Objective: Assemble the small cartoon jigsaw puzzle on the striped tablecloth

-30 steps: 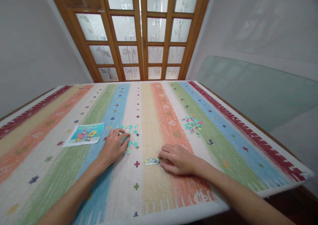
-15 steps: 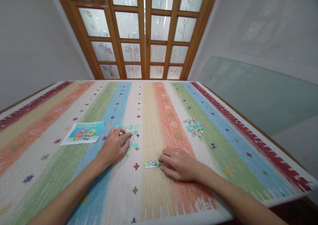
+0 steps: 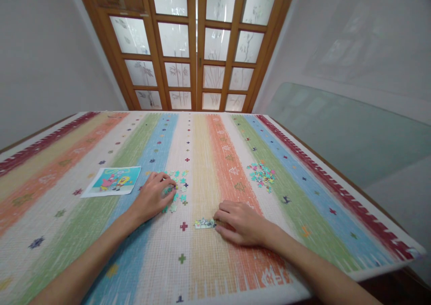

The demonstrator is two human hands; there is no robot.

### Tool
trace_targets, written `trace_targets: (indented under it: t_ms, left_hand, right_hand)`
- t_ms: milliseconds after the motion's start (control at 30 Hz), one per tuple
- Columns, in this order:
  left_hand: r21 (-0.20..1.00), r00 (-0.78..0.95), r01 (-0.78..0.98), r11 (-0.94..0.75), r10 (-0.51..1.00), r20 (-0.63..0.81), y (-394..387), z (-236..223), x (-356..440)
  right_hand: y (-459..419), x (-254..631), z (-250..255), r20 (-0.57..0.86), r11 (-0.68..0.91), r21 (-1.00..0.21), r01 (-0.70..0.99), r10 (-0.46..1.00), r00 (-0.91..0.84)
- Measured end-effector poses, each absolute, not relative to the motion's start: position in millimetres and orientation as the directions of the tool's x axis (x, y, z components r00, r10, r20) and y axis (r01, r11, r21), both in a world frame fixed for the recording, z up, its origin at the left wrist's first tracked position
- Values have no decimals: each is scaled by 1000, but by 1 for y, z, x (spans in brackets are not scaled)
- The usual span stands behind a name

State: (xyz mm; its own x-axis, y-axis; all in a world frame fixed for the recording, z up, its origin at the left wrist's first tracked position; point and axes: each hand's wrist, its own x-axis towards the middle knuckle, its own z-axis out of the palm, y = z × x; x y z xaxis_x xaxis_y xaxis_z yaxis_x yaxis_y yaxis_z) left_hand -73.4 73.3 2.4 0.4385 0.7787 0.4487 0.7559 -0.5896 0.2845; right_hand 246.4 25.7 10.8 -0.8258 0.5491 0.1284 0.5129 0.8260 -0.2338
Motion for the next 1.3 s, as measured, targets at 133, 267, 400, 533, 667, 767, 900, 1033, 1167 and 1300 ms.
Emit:
trace_targets:
  t_ms: [133, 267, 400, 533, 667, 767, 900, 1033, 1167, 1300]
  left_hand:
    - [343, 471, 695, -632, 761, 447, 72, 7, -74]
    - [387, 548, 613, -689, 724, 420, 65, 17, -71]
    - [482, 589, 518, -707, 703, 398, 47, 32, -56]
    - [604, 606, 447, -660, 720, 339, 26, 35, -37]
    - [638, 671, 414, -649, 691, 267, 14, 21, -28]
    - [663, 627, 428, -614, 730, 271, 8, 11, -28]
    - [650, 625, 417, -635, 720, 302, 4, 6, -29]
    - [588, 637, 435, -682, 695, 334, 4, 4, -28]
    - [566, 635, 463, -682, 701, 325, 5, 3, -28]
    - [565, 632, 476, -674, 709, 314, 4, 7, -30]
  right_hand:
    - [26, 246, 12, 143, 833, -229, 503, 540, -829]
    - [27, 247, 9, 158, 846, -212, 489, 523, -837]
    - [28, 248, 6, 156, 851, -215, 480, 515, -843]
    - [29, 248, 5, 175, 853, -213, 476, 513, -840]
    - [29, 248, 5, 191, 853, -220, 473, 513, -837]
    - [30, 248, 4, 184, 852, -218, 476, 515, -838]
    - [30, 249, 2, 176, 849, -222, 480, 519, -836]
    - [30, 248, 4, 162, 847, -222, 483, 521, -838]
    - [29, 248, 6, 152, 845, -216, 489, 524, -838]
    - [29, 248, 5, 154, 846, -204, 492, 524, -838]
